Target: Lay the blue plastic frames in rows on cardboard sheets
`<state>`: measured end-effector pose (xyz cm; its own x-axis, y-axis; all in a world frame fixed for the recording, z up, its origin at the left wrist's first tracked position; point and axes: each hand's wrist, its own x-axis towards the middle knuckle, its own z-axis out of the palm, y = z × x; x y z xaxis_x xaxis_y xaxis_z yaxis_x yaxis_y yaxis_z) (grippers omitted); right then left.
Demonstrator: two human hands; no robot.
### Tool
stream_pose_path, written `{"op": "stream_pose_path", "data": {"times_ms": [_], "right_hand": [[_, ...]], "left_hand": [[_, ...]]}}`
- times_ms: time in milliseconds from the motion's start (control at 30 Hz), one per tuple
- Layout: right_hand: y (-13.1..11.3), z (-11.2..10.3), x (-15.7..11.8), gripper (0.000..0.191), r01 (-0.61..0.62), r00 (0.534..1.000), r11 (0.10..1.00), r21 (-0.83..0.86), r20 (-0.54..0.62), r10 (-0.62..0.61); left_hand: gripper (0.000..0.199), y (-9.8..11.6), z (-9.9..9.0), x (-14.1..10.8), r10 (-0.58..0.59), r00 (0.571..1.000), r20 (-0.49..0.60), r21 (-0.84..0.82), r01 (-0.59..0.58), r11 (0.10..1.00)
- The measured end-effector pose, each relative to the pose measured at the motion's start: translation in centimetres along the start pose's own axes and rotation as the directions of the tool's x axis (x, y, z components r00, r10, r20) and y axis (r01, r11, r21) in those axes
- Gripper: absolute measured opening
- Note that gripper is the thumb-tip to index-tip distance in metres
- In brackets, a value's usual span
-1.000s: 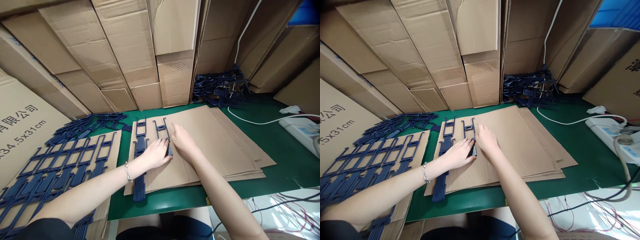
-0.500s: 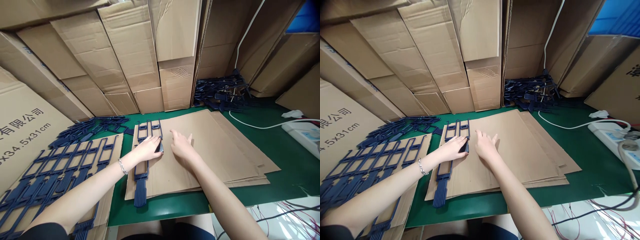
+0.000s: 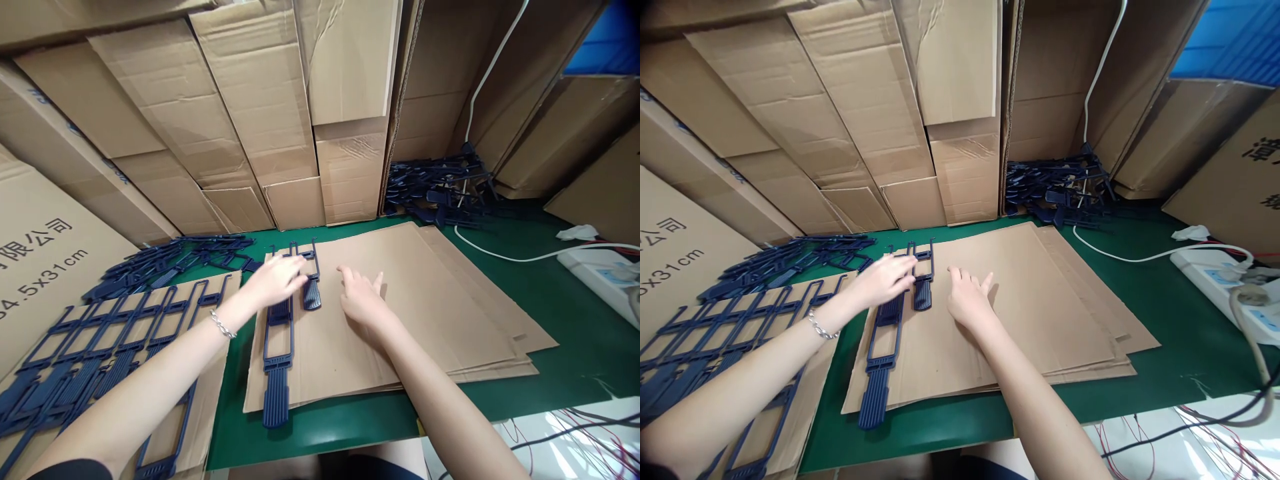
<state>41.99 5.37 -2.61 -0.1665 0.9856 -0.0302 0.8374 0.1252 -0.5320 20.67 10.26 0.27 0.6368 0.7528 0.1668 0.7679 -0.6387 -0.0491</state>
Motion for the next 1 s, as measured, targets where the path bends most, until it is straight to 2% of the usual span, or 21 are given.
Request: {"op": "stream_pose_path", "data": {"times_ms": [67, 100, 167, 200, 233, 267, 300, 333, 400, 433, 533, 633, 800, 1000], "right_hand": [[0.0, 0.0, 0.0, 0.063, 0.001, 1.000, 1.000, 0.011, 0.001, -0.001], [0.0, 0.0, 0.0, 0.064, 0.000, 1.000, 1.000, 0.016, -0.001, 0.000], [0.0, 0.0, 0.0, 0.064, -0.001, 1.000, 1.000, 0.020, -0.005, 0.002], [0.0, 0.0, 0.0, 0.064, -0.002, 1.000, 1.000, 0.019, -0.006, 0.002], [0.0, 0.0, 0.0, 0.064, -0.003, 1.000, 1.000, 0.017, -0.004, 0.003], [-0.1, 0.0, 0.0, 0.063, -0.002, 1.000, 1.000, 0.016, 0.001, 0.002], [-0.1, -0.1, -0.1, 0.063, -0.001, 1.000, 1.000, 0.016, 0.006, 0.001], [-0.1, -0.1, -0.1, 0.063, 0.000, 1.000, 1.000, 0.016, 0.012, 0.000], [-0.1, -0.1, -0.2, 0.063, 0.004, 1.000, 1.000, 0.015, 0.021, -0.004], [-0.1, -0.1, -0.2, 0.063, 0.008, 1.000, 1.000, 0.010, 0.025, -0.009], [0.0, -0.1, -0.2, 0.061, 0.023, 0.999, 1.000, -0.018, 0.033, -0.022], [0.2, 0.0, -0.1, 0.060, 0.033, 0.999, 0.999, -0.037, 0.026, -0.033], [0.2, 0.1, -0.1, 0.059, 0.052, 0.998, 0.997, -0.052, 0.031, -0.051], [0.2, 0.2, 0.0, 0.059, 0.066, 0.997, 0.995, -0.071, 0.035, -0.064]], "left_hand": [[0.051, -2.8, -1.5, 0.6, -0.122, 0.984, -0.129, -0.088, 0.111, 0.990], [0.052, -4.6, -2.3, 0.9, -0.210, 0.962, -0.174, -0.169, 0.181, 0.969], [0.055, -8.3, -3.3, 1.3, -0.442, 0.870, -0.217, -0.373, 0.344, 0.862], [0.056, -10.1, -3.7, 1.4, -0.557, 0.800, -0.224, -0.412, 0.440, 0.798], [0.053, -11.8, -3.8, 1.5, -0.621, 0.760, -0.191, -0.362, 0.533, 0.764], [0.050, -13.2, -3.8, 1.5, -0.638, 0.762, -0.110, -0.224, 0.606, 0.763], [0.050, -14.3, -3.6, 1.4, -0.616, 0.788, 0.028, -0.054, 0.616, 0.786], [0.050, -15.0, -3.2, 1.4, -0.576, 0.797, 0.181, 0.079, 0.572, 0.816], [0.051, -15.4, -2.1, 1.2, -0.490, 0.765, 0.418, 0.199, 0.449, 0.871], [0.051, -15.2, -1.5, 1.2, -0.458, 0.749, 0.478, 0.205, 0.412, 0.888], [0.050, -13.9, 0.1, 1.0, -0.418, 0.735, 0.534, 0.233, 0.348, 0.908], [0.044, -12.5, 0.9, 0.8, -0.409, 0.753, 0.515, 0.290, 0.296, 0.910], [0.037, -11.0, 1.4, 0.3, -0.395, 0.814, 0.426, 0.355, 0.251, 0.900], [0.033, -11.4, 1.8, -0.1, -0.413, 0.851, 0.325, 0.371, 0.287, 0.883]]}}
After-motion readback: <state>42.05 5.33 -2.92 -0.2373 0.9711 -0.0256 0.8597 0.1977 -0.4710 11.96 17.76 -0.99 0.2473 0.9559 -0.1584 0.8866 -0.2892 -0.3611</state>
